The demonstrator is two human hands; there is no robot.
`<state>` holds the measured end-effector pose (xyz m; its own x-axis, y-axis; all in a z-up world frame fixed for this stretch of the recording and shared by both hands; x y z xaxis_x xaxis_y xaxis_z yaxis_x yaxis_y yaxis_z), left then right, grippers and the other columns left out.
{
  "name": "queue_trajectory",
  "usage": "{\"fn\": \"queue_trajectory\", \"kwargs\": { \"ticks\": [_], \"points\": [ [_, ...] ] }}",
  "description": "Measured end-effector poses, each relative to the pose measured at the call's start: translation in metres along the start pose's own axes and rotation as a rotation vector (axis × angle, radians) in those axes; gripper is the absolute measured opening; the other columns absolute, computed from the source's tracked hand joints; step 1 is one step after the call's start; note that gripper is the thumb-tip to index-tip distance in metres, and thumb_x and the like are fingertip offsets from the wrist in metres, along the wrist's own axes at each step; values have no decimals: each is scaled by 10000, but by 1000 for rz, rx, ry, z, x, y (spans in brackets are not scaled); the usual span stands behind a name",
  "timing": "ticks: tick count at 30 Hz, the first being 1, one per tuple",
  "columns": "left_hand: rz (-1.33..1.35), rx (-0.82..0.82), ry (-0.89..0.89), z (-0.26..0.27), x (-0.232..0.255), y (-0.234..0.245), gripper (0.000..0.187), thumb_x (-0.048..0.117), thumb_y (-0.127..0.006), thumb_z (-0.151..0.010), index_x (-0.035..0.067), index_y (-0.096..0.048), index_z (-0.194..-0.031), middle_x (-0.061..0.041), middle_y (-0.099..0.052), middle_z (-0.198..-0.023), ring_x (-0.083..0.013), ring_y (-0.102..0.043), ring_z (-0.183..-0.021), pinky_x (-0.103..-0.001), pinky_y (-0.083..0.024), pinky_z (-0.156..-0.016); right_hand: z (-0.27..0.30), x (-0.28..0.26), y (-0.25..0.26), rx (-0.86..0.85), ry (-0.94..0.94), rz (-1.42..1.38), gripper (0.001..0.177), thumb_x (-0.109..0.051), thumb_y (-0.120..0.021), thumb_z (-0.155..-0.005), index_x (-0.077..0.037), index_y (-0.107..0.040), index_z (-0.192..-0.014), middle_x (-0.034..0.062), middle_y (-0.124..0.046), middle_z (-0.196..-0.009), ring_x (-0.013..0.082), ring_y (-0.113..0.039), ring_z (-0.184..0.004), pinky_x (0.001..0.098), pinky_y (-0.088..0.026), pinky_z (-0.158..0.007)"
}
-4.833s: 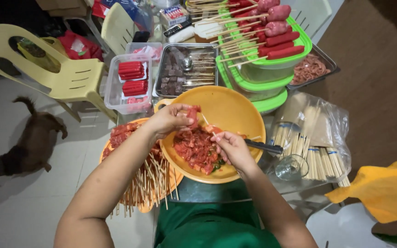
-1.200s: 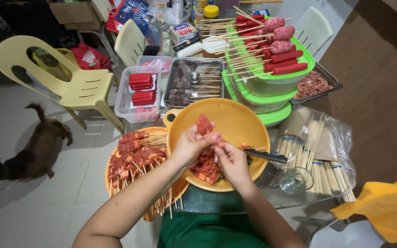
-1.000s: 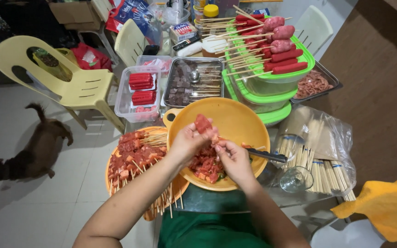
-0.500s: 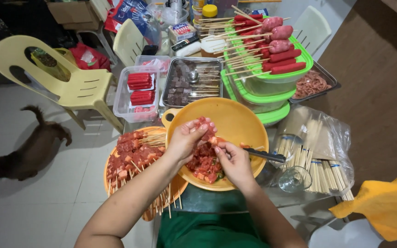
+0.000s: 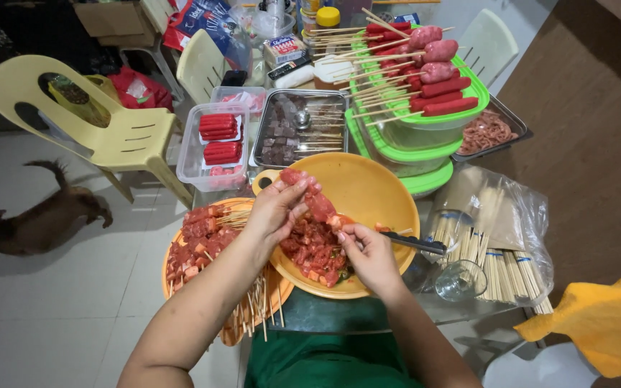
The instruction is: The person is skewering pieces of marinated meat onto wooden sticks to prepare kebabs or satay.
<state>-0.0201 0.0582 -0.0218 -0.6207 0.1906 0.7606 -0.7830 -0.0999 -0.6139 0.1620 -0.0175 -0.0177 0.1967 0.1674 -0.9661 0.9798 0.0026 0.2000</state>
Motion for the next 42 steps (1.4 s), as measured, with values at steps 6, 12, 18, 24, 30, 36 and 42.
{"fn": "queue_trajectory", "kwargs": {
  "ticks": [6, 12, 18, 24, 30, 36, 42],
  "points": [
    [-68, -10, -69, 6, 1, -2, 309, 38, -737, -793, 14, -633, -1082, -164, -704, -1001, -288, -690, -937, -411, -569, -815, -1, -2, -1, 2, -4, 29, 103, -120, -646, -864, -95, -742, -892, 28, -646, -510, 28, -460, -419, 166, -394, -417],
    [-122, 61, -94, 27, 11, -18, 324, 72, -790, -748, 23, -643, -1033, -99, -719, -855, -236, -715, -830, -343, -591, -738, 0, -11, 0, 11, 48, 34, 114, -107, -629, -866, -99, -742, -866, 13, -624, -492, 21, -429, -419, 159, -374, -411],
    [-135, 69, -79, 19, -6, -10, 324, 78, -809, -734, 20, -650, -1009, -93, -717, -821, -232, -716, -789, -357, -600, -689, -2, -20, 2, 29, 144, 113, 89, -119, -654, -848, -125, -743, -845, 7, -633, -498, 37, -436, -411, 168, -381, -404],
    [-243, 26, -59, 20, -1, -13, 321, 224, -744, -818, 73, -653, -1086, -54, -727, -926, -148, -708, -820, -264, -595, -686, -1, -20, 1, 5, 82, 76, 102, -114, -645, -856, -112, -745, -875, 19, -638, -502, 30, -434, -429, 170, -393, -422],
    [-224, -8, -26, 24, 20, -10, 377, 167, -710, -827, 41, -614, -1169, -110, -708, -1032, -198, -703, -898, -284, -572, -747, 1, -15, 0, -29, 22, 20, 109, -97, -633, -860, -93, -740, -879, 27, -640, -508, 29, -445, -439, 171, -396, -430],
    [-220, -27, -79, 16, 8, -10, 369, 117, -719, -815, 38, -615, -1160, -133, -707, -1026, -221, -705, -889, -264, -580, -713, -3, -12, 1, -38, 56, 67, 99, -105, -647, -853, -102, -744, -873, 25, -649, -509, 29, -446, -415, 158, -381, -409],
    [-161, -52, -81, 18, 2, -15, 365, 69, -700, -826, -15, -599, -1167, -173, -693, -1035, -267, -694, -900, -341, -582, -734, -2, -8, 1, -23, 43, 51, 106, -107, -638, -859, -113, -743, -863, 5, -645, -507, 12, -448, -419, 144, -387, -408]
  ]
}}
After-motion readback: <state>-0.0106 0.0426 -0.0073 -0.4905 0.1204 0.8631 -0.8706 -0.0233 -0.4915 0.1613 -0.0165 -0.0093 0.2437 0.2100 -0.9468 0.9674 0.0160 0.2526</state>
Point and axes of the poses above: each hand's wrist, its own z-axis away from the middle knuckle, its own y-axis out of the back of the hand, x = y × z, the point moved 6 cm from there along -z, towards the middle knuckle
